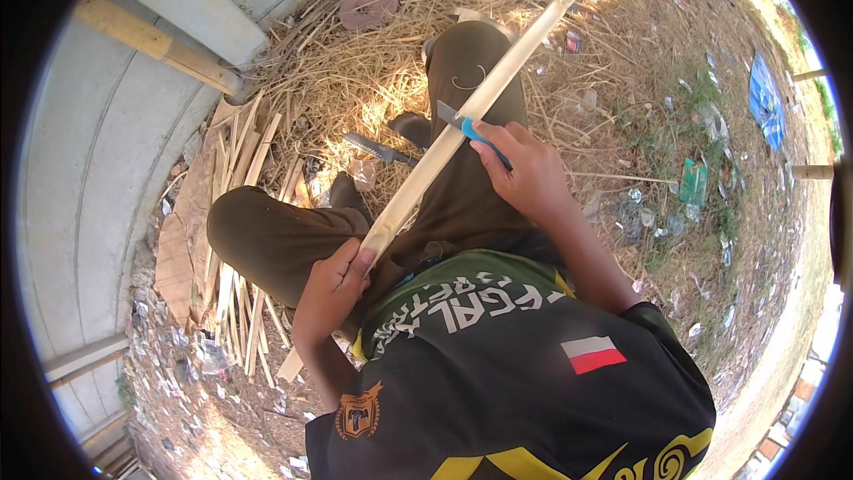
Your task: The person sits on the ground and uses a utility knife to sharpen a long, thin wooden stick. They hold the stick with their left hand and carefully shave off thin strips of wood with the knife in their right hand, rotating the stick to work on different sides.
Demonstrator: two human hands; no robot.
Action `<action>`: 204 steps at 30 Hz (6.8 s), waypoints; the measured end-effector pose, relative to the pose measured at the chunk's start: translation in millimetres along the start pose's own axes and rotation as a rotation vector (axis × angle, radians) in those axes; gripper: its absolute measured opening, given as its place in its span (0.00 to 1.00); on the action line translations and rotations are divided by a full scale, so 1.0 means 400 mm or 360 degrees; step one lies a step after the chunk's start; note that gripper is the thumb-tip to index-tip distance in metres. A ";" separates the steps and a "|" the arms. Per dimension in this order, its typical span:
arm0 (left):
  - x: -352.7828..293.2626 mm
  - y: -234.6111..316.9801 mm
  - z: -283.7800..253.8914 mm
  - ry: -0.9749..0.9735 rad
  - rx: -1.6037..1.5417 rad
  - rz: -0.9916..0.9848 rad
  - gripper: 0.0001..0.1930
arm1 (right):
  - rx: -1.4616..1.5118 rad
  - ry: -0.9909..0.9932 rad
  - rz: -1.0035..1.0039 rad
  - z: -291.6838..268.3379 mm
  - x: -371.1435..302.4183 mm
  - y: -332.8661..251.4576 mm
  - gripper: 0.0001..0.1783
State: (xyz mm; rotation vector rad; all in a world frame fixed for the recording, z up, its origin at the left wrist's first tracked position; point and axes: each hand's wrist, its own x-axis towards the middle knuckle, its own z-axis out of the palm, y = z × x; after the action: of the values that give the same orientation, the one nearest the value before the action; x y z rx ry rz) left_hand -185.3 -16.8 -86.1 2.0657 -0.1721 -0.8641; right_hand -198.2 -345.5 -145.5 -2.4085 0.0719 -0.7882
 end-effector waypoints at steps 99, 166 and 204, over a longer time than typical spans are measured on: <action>-0.206 -0.084 -0.098 0.0901 0.1328 0.0534 0.05 | -0.0609 -0.0215 0.0266 -0.021 0.013 -0.035 0.27; 0.341 0.256 0.169 0.0396 0.0874 0.0829 0.22 | -0.0559 -0.0473 0.0162 -0.042 0.036 0.004 0.24; 0.236 0.162 0.116 0.0582 0.0910 0.0807 0.20 | -0.0693 -0.0402 0.0142 -0.018 0.035 -0.022 0.23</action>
State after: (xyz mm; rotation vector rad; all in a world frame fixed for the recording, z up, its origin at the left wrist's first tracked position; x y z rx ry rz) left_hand -131.9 -127.1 -102.9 2.4901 -0.7747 -0.1171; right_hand -191.8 -345.1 -128.7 -2.8725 0.2723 -0.4550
